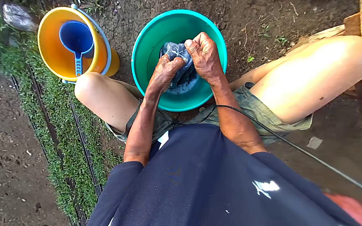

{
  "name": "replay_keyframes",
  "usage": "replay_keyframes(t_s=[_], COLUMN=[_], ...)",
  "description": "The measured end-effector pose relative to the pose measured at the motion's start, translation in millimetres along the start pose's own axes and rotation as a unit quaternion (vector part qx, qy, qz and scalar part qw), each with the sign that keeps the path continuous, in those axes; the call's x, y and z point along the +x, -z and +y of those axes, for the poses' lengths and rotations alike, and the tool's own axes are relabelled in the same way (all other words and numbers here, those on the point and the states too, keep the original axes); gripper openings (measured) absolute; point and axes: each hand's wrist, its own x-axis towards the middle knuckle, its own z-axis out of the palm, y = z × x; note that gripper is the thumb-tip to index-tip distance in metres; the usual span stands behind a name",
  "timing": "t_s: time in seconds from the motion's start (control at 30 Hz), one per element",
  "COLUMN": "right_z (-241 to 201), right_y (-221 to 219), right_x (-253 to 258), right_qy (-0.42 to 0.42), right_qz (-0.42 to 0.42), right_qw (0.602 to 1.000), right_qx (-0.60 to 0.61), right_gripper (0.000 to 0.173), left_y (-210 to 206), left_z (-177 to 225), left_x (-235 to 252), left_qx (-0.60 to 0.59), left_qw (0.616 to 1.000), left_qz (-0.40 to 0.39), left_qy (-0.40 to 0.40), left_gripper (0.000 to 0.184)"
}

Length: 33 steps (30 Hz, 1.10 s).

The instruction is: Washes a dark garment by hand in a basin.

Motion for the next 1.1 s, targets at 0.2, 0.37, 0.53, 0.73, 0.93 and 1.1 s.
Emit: replay_keyframes(t_s=[0.2, 0.37, 0.53, 0.73, 0.93, 1.1], right_z=[-0.2, 0.6, 0.9, 0.3, 0.8, 1.5], right_y=[-0.6, -1.4, -0.5, 0.8, 0.4, 1.5], right_x=[-0.3, 0.0, 0.1, 0.2, -0.4, -0.8], right_qy=[0.002, 0.0, 0.001, 0.001, 0.004, 0.003], right_qz=[-0.003, 0.004, 0.01, 0.006, 0.009, 0.01], right_qw=[1.0, 1.0, 1.0, 1.0, 1.0, 1.0], right_qx=[0.005, 0.007, 0.007, -0.006, -0.001, 0.005], right_gripper=[0.023, 0.024, 0.023, 0.023, 0.023, 0.023], left_y=[6.3, 4.2, -0.8, 0.8, 0.3, 3.5], left_z=[-0.5, -0.8, -1.0, -1.4, -3.4, -3.4], left_x=[-2.5, -1.8, 0.5, -0.7, -0.4, -1.2], left_qx=[0.008, 0.006, 0.001, 0.008, -0.002, -0.003], left_qw=[1.0, 1.0, 1.0, 1.0, 1.0, 1.0], left_qz=[-0.019, -0.012, 0.0, -0.009, -0.013, -0.027], left_qy=[-0.003, -0.007, -0.007, -0.009, -0.012, -0.008], left_gripper=[0.018, 0.018, 0.017, 0.019, 0.014, 0.013])
